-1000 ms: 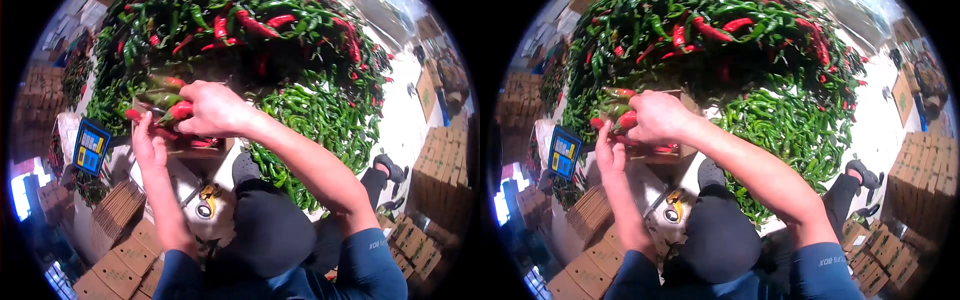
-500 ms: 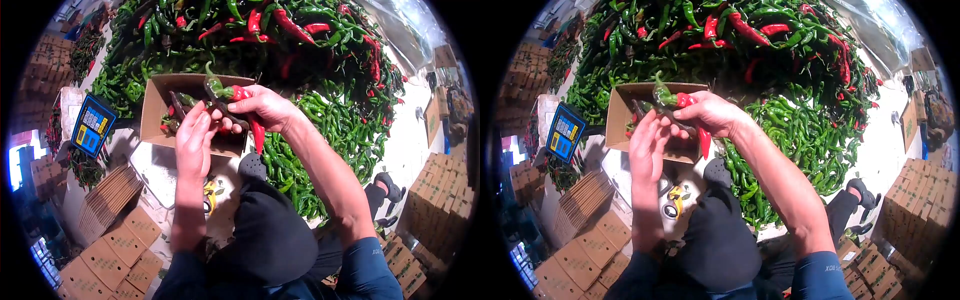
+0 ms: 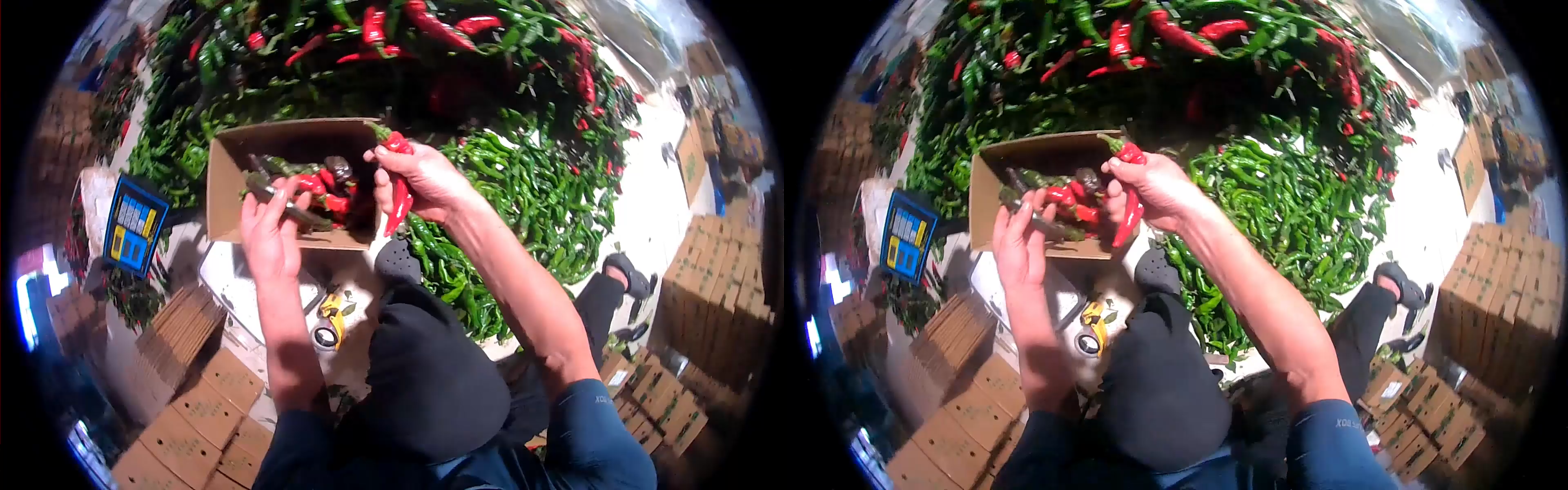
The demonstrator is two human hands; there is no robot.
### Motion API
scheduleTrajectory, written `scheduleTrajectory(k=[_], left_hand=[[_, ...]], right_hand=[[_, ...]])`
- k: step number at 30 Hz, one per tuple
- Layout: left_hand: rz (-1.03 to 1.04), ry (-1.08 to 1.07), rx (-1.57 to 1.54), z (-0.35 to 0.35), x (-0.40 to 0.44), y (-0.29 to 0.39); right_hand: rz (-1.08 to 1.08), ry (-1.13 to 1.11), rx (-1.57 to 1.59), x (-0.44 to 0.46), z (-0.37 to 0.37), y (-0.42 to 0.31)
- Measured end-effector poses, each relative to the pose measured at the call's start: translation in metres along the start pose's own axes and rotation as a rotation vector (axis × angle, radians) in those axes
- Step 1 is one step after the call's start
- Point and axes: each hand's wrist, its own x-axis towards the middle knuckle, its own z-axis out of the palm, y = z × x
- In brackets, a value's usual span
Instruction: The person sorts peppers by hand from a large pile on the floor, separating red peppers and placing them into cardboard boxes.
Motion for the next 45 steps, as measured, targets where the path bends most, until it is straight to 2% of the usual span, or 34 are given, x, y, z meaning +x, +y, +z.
scheduleTrajectory(k=[3,5,6,7,8,9,11,13,15,16,17,19,21,25,27,29,32,34,36,37,39,41,43,45], left_hand=[[0.153,0.055,0.284,-0.027,0.004,-0.013],[0.190,0.189,0.399,0.001,-0.019,-0.009],[0.290,0.180,0.442,0.013,-0.030,-0.015],[0.266,0.138,0.548,0.028,-0.041,-0.016],[0.424,-0.005,0.667,0.027,-0.041,-0.028],[0.472,-0.090,0.750,0.044,-0.050,-0.039],[0.378,-0.347,0.875,0.083,-0.078,-0.061],[0.154,-0.665,0.810,0.115,-0.092,-0.097],[-0.061,-1.006,0.811,0.152,-0.105,-0.134],[-0.143,-1.104,0.907,0.177,-0.117,-0.147],[-0.136,-1.243,0.998,0.188,-0.113,-0.170],[-0.310,-1.424,1.044,0.210,-0.119,-0.193],[-0.457,-1.371,1.035,0.218,-0.113,-0.221],[-0.456,-1.382,1.164,0.220,-0.107,-0.246],[-0.481,-1.354,1.190,0.222,-0.110,-0.244],[-0.508,-1.270,1.193,0.216,-0.106,-0.246],[-0.523,-1.170,1.223,0.211,-0.100,-0.248],[-0.518,-1.097,1.245,0.211,-0.100,-0.246],[-0.545,-1.103,1.237,0.214,-0.095,-0.256],[-0.615,-1.117,1.149,0.218,-0.098,-0.259],[-0.522,-1.184,1.180,0.234,-0.109,-0.262],[-0.515,-1.215,1.187,0.240,-0.097,-0.278],[-0.467,-1.227,1.227,0.256,-0.095,-0.293],[-0.317,-1.352,1.275,0.264,-0.080,-0.314]], right_hand=[[-0.067,0.184,-0.206,-0.042,-0.018,0.002],[-0.178,0.259,-0.274,-0.080,-0.056,0.013],[-0.247,0.315,-0.215,-0.107,-0.079,0.017],[-0.317,0.368,-0.156,-0.135,-0.096,0.017],[-0.358,0.461,-0.105,-0.172,-0.109,0.016],[-0.369,0.474,-0.070,-0.210,-0.136,0.020],[-0.518,0.600,0.026,-0.286,-0.174,0.035],[-0.553,0.777,-0.009,-0.372,-0.205,0.052],[-0.659,1.021,-0.033,-0.453,-0.219,0.076],[-0.674,1.154,0.009,-0.493,-0.222,0.087],[-0.689,1.291,-0.020,-0.532,-0.224,0.101],[-0.635,1.648,-0.291,-0.605,-0.231,0.129],[-0.585,1.903,-0.321,-0.678,-0.238,0.157],[-0.277,2.443,-0.471,-0.828,-0.276,0.248],[0.065,2.594,-0.438,-0.907,-0.283,0.291],[0.233,2.689,-0.580,-0.960,-0.275,0.315],[0.706,2.617,-0.584,-1.001,-0.272,0.324],[0.551,2.548,-0.573,-0.998,-0.282,0.308],[0.320,2.399,-0.628,-0.969,-0.307,0.264],[0.169,2.262,-0.691,-0.936,-0.315,0.231],[-0.113,2.044,-0.701,-0.852,-0.342,0.163],[-0.349,1.736,-0.773,-0.735,-0.337,0.089],[-0.361,1.514,-1.095,-0.624,-0.355,0.043],[-0.344,1.200,-1.263,-0.509,-0.345,-0.014]])
